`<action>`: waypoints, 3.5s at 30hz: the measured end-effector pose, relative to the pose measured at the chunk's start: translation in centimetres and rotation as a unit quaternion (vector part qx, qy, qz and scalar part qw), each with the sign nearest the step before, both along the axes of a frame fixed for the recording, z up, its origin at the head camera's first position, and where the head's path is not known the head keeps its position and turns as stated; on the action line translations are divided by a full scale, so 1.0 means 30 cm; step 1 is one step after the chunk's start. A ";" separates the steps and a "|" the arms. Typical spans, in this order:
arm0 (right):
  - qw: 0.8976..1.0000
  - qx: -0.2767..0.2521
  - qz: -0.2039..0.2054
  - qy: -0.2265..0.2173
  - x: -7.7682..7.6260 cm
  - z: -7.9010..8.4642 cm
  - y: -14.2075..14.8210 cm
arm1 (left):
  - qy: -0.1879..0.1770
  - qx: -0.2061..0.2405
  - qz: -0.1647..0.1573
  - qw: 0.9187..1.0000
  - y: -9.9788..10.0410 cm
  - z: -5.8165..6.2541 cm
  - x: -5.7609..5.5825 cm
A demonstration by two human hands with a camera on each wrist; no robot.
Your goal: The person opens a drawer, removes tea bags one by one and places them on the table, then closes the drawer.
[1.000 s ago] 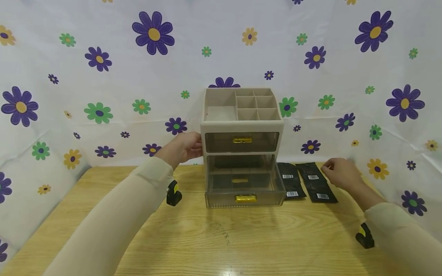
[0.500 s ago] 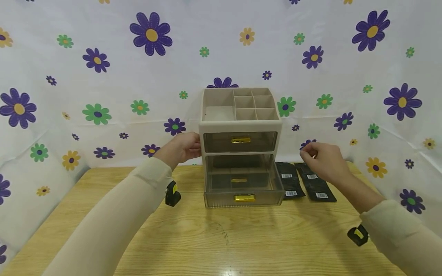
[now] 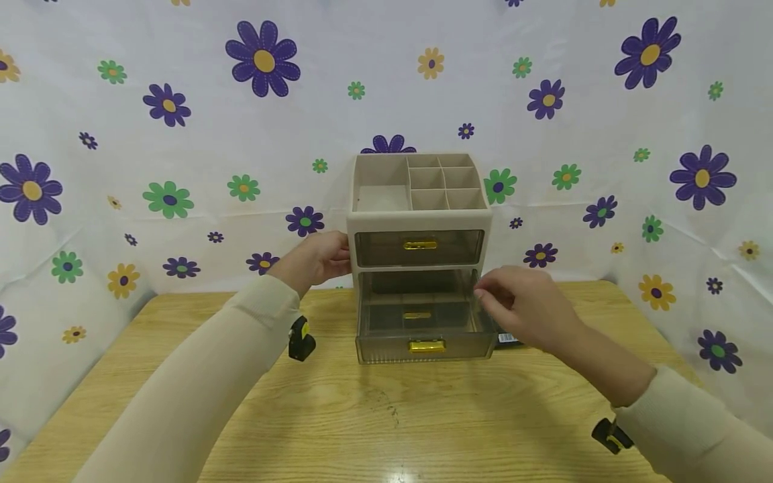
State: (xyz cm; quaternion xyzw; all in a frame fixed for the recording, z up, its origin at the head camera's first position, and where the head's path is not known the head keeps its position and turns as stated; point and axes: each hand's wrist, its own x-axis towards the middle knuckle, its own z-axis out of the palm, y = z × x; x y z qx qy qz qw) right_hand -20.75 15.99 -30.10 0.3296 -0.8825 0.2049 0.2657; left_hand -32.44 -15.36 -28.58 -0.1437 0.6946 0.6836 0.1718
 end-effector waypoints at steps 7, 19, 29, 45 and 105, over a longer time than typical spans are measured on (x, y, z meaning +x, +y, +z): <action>0.989 0.095 0.096 0.056 0.050 -0.026 -0.043 | 0.010 -0.010 -0.004 1.000 0.001 -0.004 -0.003; 0.982 0.109 0.140 0.067 0.055 -0.041 -0.052 | 0.014 -0.012 0.001 1.000 -0.001 -0.015 -0.010; 0.978 0.111 0.153 0.088 0.053 -0.050 -0.058 | 0.014 -0.013 -0.005 1.000 -0.001 -0.012 -0.003; 0.974 0.117 0.131 0.139 0.026 -0.060 -0.076 | 0.007 -0.020 -0.005 1.000 -0.002 -0.009 -0.007; 0.976 0.103 0.006 0.194 -0.199 -0.118 -0.147 | -0.001 -0.028 -0.015 1.000 -0.003 -0.002 0.001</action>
